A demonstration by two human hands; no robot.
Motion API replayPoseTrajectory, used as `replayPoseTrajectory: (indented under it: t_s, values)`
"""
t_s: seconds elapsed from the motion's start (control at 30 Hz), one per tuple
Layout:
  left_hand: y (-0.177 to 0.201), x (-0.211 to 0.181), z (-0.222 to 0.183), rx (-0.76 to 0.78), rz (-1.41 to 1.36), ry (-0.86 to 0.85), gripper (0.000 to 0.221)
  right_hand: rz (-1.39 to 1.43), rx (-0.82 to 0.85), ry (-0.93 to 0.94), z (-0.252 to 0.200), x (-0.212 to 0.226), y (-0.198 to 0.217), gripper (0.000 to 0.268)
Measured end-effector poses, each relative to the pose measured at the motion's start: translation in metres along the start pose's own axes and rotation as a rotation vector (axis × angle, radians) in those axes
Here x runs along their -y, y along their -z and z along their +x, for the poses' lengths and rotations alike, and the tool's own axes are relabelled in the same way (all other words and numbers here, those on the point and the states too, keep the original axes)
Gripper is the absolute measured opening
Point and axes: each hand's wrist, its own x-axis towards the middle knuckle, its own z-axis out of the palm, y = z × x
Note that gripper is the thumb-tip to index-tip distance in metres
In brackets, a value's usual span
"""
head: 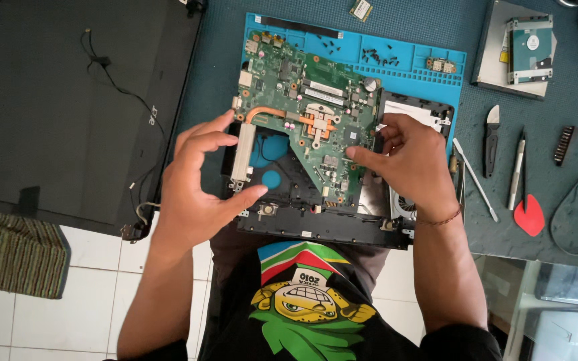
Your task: The person removes the cooling fan from a disassembled laptop motherboard, then uses tweezers to adjust a small component on the board. The person then reattaches the cooling fan to the motherboard.
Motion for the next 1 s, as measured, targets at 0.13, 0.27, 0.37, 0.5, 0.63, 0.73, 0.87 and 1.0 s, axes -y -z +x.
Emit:
replayPoseTrajectory:
  t_s: [0.13, 0.27, 0.37, 0.5, 0.63, 0.73, 0.87, 1.0]
  values:
    - [0.004, 0.003, 0.001, 0.073, 0.038, 0.016, 0.052, 0.032, 0.017, -0.054, -0.003, 0.007, 0.006, 0.065]
    - [0.001, 0.006, 0.000, 0.087, 0.043, 0.032, 0.044, -0.021, 0.010, -0.053, -0.007, 0.002, 0.009, 0.065]
    - [-0.002, 0.006, -0.002, 0.075, 0.036, 0.017, 0.042, -0.041, 0.010, -0.054, -0.008, 0.002, 0.010, 0.061]
    - [-0.004, 0.007, -0.005, 0.042, 0.051, -0.022, 0.036, -0.048, 0.000, -0.015, -0.008, -0.001, 0.011, 0.056]
    - [-0.007, 0.016, -0.008, 0.019, 0.096, -0.091, 0.034, 0.021, 0.010, -0.040, -0.012, 0.003, 0.011, 0.054]
    - [-0.007, 0.018, -0.008, 0.037, 0.150, -0.121, 0.034, 0.026, 0.027, -0.021, -0.018, 0.003, 0.015, 0.067]
    - [-0.007, 0.021, -0.005, 0.041, 0.212, -0.185, 0.035, 0.004, -0.340, 0.257, -0.055, 0.022, 0.025, 0.033]
    - [-0.004, 0.021, -0.003, 0.080, 0.225, -0.193, 0.035, 0.259, -0.121, 0.754, -0.098, 0.050, 0.005, 0.020]
